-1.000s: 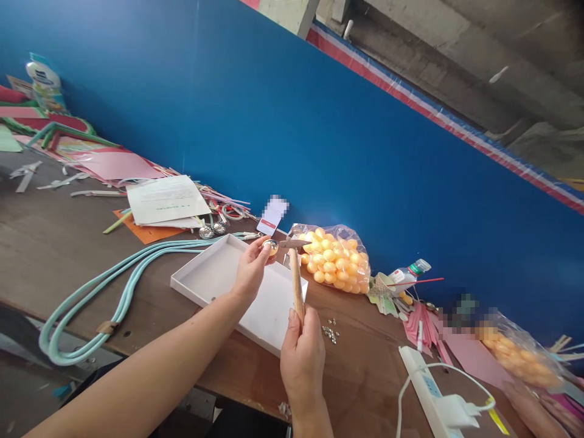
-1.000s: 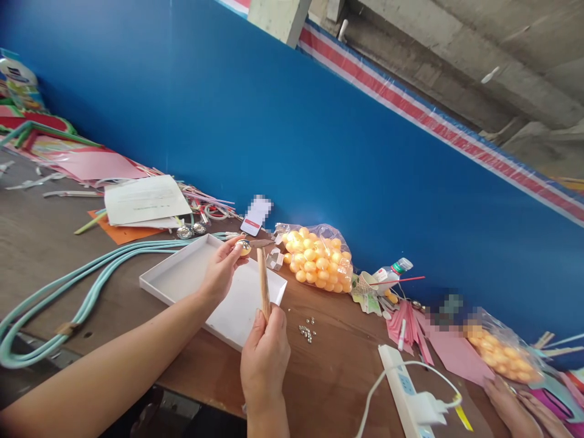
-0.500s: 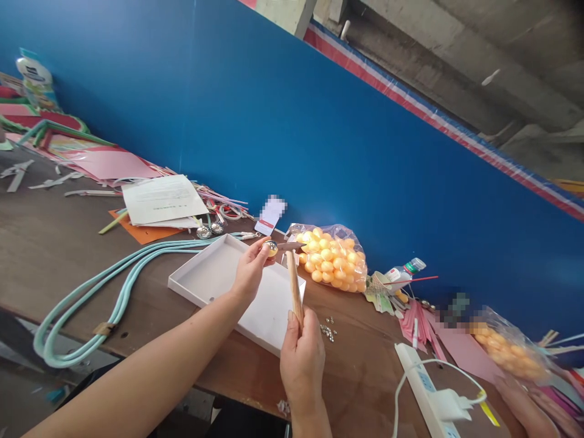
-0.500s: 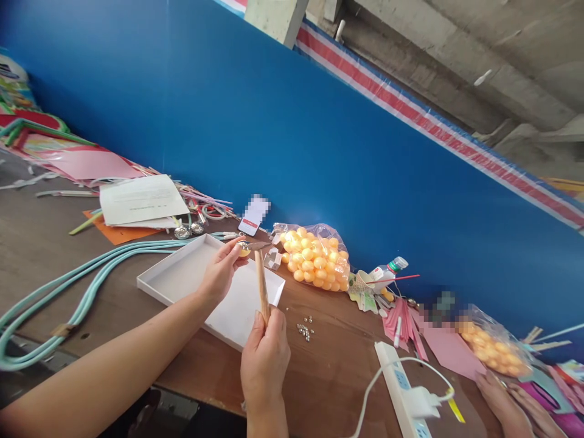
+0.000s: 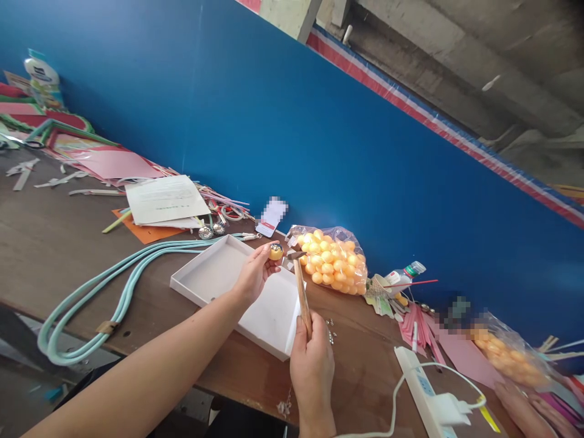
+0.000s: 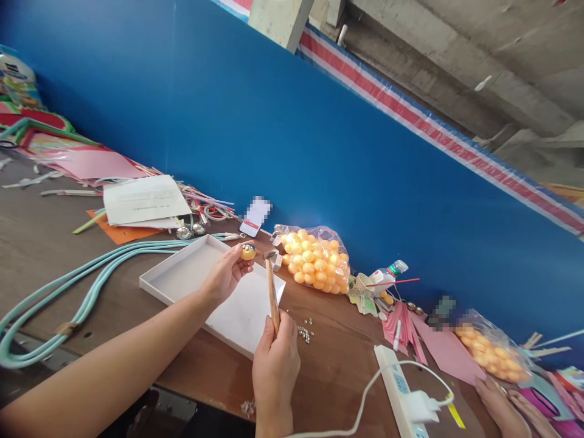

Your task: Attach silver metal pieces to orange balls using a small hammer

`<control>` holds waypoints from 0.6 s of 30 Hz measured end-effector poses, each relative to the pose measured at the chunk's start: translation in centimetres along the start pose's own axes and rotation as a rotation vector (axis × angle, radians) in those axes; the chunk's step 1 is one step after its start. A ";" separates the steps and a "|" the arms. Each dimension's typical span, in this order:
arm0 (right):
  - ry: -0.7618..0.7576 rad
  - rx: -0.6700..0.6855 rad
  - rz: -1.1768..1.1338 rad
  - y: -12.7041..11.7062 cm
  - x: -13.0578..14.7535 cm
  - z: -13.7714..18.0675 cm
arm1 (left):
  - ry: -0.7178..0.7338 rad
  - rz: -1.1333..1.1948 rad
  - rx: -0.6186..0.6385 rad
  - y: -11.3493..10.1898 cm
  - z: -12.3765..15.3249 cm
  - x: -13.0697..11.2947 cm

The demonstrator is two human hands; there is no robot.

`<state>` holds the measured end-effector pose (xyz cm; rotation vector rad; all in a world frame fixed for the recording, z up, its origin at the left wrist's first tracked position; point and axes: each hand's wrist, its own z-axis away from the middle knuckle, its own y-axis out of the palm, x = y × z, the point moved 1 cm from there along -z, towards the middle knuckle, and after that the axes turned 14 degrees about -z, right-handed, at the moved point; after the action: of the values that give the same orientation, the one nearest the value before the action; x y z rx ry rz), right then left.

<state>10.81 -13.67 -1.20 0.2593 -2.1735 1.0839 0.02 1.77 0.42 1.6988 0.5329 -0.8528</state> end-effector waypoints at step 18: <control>0.058 0.137 0.162 -0.5 -1.6 0.1 | -0.020 -0.046 -0.025 0.2 -0.1 -0.1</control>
<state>12.18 -14.24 -2.01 0.1131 -2.1003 1.3171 0.18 1.85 0.62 1.6588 0.5693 -0.8918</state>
